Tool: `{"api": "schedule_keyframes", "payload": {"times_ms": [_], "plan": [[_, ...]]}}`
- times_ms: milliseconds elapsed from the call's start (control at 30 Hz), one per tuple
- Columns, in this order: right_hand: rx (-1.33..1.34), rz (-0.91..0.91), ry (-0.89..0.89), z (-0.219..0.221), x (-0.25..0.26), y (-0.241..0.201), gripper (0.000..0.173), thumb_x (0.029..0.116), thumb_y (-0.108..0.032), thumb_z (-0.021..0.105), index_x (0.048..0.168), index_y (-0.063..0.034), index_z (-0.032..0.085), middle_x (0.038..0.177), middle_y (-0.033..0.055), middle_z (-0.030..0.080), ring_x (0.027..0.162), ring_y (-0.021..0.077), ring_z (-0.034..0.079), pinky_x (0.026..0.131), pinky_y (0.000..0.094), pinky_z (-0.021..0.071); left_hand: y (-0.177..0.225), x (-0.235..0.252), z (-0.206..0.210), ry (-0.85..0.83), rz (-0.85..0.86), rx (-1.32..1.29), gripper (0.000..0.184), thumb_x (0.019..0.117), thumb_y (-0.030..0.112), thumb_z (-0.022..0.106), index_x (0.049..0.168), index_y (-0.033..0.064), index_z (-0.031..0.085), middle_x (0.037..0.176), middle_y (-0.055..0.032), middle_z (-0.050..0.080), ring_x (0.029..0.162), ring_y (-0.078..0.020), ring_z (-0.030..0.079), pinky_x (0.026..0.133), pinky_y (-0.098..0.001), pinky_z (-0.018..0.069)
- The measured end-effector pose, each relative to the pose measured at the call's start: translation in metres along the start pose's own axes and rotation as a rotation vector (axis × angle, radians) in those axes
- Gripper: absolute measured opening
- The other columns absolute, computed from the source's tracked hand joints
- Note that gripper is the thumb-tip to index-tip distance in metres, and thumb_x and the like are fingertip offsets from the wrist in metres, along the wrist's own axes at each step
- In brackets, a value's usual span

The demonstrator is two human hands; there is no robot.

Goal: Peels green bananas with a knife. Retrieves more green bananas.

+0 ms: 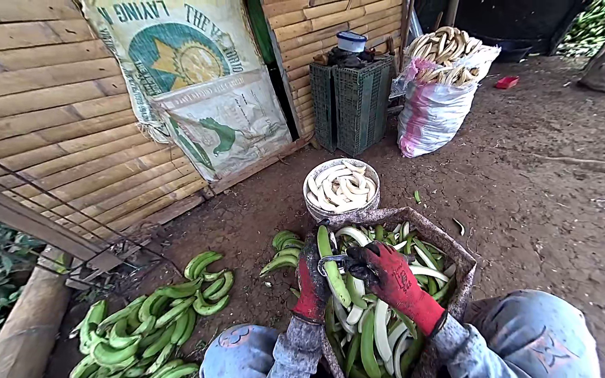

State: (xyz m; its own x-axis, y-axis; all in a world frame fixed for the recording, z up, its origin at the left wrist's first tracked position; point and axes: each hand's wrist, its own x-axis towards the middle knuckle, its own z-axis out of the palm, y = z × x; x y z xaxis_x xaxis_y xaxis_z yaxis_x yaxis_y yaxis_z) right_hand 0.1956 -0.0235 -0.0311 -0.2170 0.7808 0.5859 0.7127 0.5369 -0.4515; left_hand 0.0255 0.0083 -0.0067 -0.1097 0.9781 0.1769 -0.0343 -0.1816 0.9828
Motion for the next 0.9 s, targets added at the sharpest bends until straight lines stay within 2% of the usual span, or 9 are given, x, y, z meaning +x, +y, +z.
{"api": "schedule_keyframes", "payload": {"times_ms": [33, 100, 167, 267, 400, 467, 633, 767, 900], "plan": [[0.005, 0.042, -0.005, 0.001, 0.002, 0.001, 0.036, 0.0898, -0.027, 0.065, 0.121, -0.0092, 0.073, 0.107, 0.0195, 0.071, 0.099, 0.0395, 0.07, 0.082, 0.0547, 0.0557, 0.001, -0.001, -0.001, -0.05, 0.001, 0.018, 0.04, 0.1106, 0.021, 0.035, 0.133, -0.0035, 0.057, 0.11, -0.0116, 0.067, 0.093, -0.0118, 0.066, 0.086, -0.0283, 0.0557], [0.048, 0.212, -0.035, -0.001, 0.01, 0.006, 0.038, 0.0934, -0.022, 0.063, 0.126, -0.0048, 0.07, 0.114, 0.0224, 0.07, 0.104, 0.0401, 0.069, 0.087, 0.0552, 0.0551, 0.001, -0.006, 0.006, -0.139, -0.05, -0.092, 0.038, 0.1108, 0.023, 0.029, 0.115, 0.0011, 0.06, 0.087, -0.0058, 0.065, 0.071, -0.0088, 0.062, 0.065, -0.0246, 0.0549], [0.061, 0.415, -0.08, -0.009, 0.019, 0.02, 0.04, 0.0963, -0.017, 0.058, 0.131, 0.0006, 0.065, 0.121, 0.0256, 0.067, 0.11, 0.0406, 0.067, 0.094, 0.0553, 0.0528, -0.003, -0.011, 0.002, -0.246, -0.084, -0.058, 0.042, 0.1118, 0.021, 0.03, 0.13, -0.004, 0.058, 0.101, -0.0093, 0.068, 0.085, -0.0099, 0.065, 0.08, -0.0255, 0.0561], [0.062, 0.526, -0.066, -0.018, 0.021, 0.033, 0.043, 0.0979, -0.017, 0.056, 0.135, 0.003, 0.061, 0.124, 0.0259, 0.066, 0.114, 0.0393, 0.066, 0.099, 0.0535, 0.0504, -0.015, -0.003, 0.009, -0.038, -0.176, -0.087, 0.044, 0.1128, 0.027, 0.027, 0.127, 0.0009, 0.06, 0.077, -0.0036, 0.062, 0.057, -0.0092, 0.057, 0.052, -0.0252, 0.0516], [0.285, 0.345, -0.063, -0.003, 0.009, 0.011, 0.063, 0.087, -0.049, 0.075, 0.132, -0.0061, 0.064, 0.106, 0.0086, 0.072, 0.092, 0.0198, 0.068, 0.084, 0.0417, 0.0568, -0.012, 0.003, 0.011, 0.222, -0.146, -0.36, 0.041, 0.1132, 0.028, 0.026, 0.136, 0.0016, 0.048, 0.098, -0.009, 0.064, 0.081, -0.0155, 0.067, 0.074, -0.0341, 0.0603], [0.373, 0.302, -0.176, 0.011, 0.005, -0.005, 0.062, 0.0853, -0.043, 0.079, 0.137, -0.0115, 0.063, 0.107, 0.0035, 0.074, 0.091, 0.0145, 0.069, 0.085, 0.0382, 0.0584, -0.016, 0.006, 0.014, 0.184, -0.117, -0.468, 0.042, 0.1131, 0.024, 0.027, 0.142, -0.0025, 0.041, 0.118, -0.0171, 0.065, 0.102, -0.0224, 0.069, 0.092, -0.0403, 0.059], [0.267, 0.451, -0.231, 0.029, 0.043, 0.002, 0.046, 0.0926, -0.034, 0.068, 0.128, -0.0061, 0.065, 0.099, 0.0106, 0.073, 0.089, 0.0235, 0.071, 0.084, 0.0465, 0.0567, -0.01, 0.011, 0.005, 0.32, -0.067, -0.22, 0.059, 0.1098, 0.026, 0.038, 0.16, 0.0022, 0.019, 0.16, -0.0219, 0.031, 0.143, -0.0262, 0.04, 0.116, -0.0418, 0.038], [0.054, 0.431, -0.262, 0.042, 0.13, 0.02, 0.042, 0.096, -0.031, 0.067, 0.13, -0.0066, 0.066, 0.11, 0.0178, 0.073, 0.105, 0.0353, 0.069, 0.095, 0.0579, 0.0515, 0.026, 0.016, -0.014, 0.471, 0.015, -0.37, 0.048, 0.1103, 0.02, 0.036, 0.154, -0.0005, 0.03, 0.143, -0.0212, 0.049, 0.117, -0.0232, 0.06, 0.097, -0.0381, 0.0527], [-0.115, 0.395, -0.322, 0.098, 0.213, 0.043, 0.035, 0.0942, -0.026, 0.073, 0.122, -0.0059, 0.066, 0.106, 0.0227, 0.071, 0.101, 0.0434, 0.068, 0.087, 0.066, 0.051, 0.033, 0.016, -0.032, 0.551, 0.163, -0.474, 0.047, 0.1065, 0.014, 0.038, 0.149, -0.0036, 0.031, 0.13, -0.0137, 0.054, 0.106, -0.0142, 0.064, 0.093, -0.0317, 0.056]]}}
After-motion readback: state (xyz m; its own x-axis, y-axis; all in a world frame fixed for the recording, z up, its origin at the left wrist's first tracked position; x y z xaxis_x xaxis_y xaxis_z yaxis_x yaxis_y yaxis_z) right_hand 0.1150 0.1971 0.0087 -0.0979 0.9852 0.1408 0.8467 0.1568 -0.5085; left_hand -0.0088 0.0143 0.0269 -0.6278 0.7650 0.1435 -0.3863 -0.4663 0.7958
